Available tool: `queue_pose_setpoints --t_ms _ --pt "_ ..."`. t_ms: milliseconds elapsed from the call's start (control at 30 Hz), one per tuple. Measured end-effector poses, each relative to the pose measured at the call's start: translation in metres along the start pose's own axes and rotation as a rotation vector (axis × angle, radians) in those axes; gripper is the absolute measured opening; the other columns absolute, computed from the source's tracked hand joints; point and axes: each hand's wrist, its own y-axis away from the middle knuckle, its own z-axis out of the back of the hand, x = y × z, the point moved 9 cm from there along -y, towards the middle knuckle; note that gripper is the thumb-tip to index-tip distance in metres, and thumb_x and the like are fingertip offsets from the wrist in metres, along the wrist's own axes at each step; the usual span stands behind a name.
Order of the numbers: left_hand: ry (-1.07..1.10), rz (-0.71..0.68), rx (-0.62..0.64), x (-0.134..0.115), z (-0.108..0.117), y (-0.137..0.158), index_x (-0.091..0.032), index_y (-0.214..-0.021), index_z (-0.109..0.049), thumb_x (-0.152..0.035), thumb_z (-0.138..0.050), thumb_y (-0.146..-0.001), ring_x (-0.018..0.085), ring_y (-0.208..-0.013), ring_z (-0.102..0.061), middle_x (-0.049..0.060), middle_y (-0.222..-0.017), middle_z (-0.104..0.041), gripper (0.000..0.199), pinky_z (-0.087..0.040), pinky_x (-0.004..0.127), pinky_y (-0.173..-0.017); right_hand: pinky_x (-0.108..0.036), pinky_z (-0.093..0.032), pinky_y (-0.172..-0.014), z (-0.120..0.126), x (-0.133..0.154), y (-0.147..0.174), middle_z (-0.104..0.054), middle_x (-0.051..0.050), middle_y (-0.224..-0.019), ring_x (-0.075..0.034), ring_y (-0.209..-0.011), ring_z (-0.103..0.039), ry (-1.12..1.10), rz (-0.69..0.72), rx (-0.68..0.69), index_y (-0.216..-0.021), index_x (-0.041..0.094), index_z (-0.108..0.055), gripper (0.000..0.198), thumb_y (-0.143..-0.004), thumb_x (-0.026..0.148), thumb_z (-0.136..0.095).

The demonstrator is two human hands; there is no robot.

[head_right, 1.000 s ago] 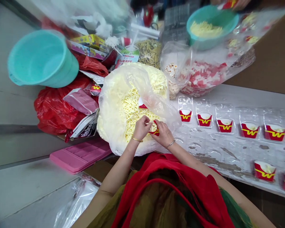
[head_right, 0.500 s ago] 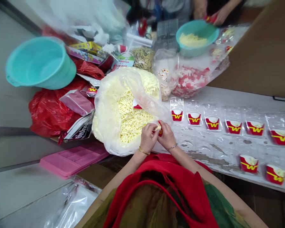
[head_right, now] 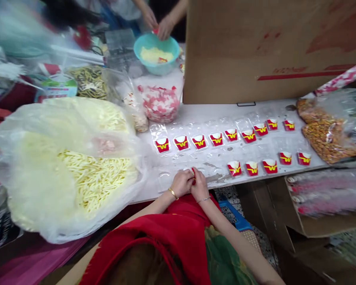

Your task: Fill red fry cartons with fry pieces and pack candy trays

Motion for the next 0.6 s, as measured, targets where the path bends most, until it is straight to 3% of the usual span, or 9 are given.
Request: queue_pose_setpoints --t_ms 133,267,433,600 --pt "0.036 -0.114 0.086 -0.038 -0.053 -0.053 -0.018 -0.081 -0.066 -0.024 -0.048 -0.085 0.016 -0.082 -0.058 0.005 -0.088 -0.064 0.02 -0.042 0.026 -0.075 -0.049 -0.043 -0.089 0.065 -0.092 0.044 -0.05 -0.019 -0.12 -0.029 -0.102 -0.052 0.149 -0.315 -0.188 -0.143 0.012 -0.019 0.088 -0.074 0.044 -0.063" --pt "-0.092 -0.184 0.192 -0.066 -0.093 -0.101 -0.017 -0.088 -0.067 -0.023 -0.044 -0.087 0.018 -0.09 -0.059 0.007 -0.095 -0.065 0.024 -0.041 0.031 -0.081 -0.04 -0.05 -0.071 0.082 -0.159 0.072 -0.059 -0.01 -0.094 -0.021 -0.072 -0.057 0.086 -0.534 -0.183 -0.143 0.01 -0.022 0.088 -0.074 0.052 -0.06" --pt "-0.152 -0.228 0.324 -0.084 -0.132 -0.132 -0.016 -0.083 -0.069 -0.019 -0.048 -0.083 0.02 -0.085 -0.061 0.008 -0.088 -0.066 0.021 -0.038 0.038 -0.087 -0.029 -0.049 -0.058 0.074 -0.187 0.062 -0.06 -0.003 -0.069 -0.018 -0.057 -0.057 0.056 -0.58 -0.124 -0.139 0.008 -0.029 0.068 -0.084 0.042 -0.047" --pt "-0.186 -0.257 0.411 -0.085 -0.158 -0.139 -0.014 -0.082 -0.068 -0.021 -0.056 -0.077 0.021 -0.083 -0.061 0.009 -0.085 -0.066 0.014 -0.04 0.037 -0.086 -0.031 -0.048 -0.065 0.073 -0.198 0.048 -0.064 -0.006 -0.074 -0.02 -0.066 -0.061 0.172 -0.596 -0.046 -0.133 0.012 -0.041 0.051 -0.088 0.035 -0.041"
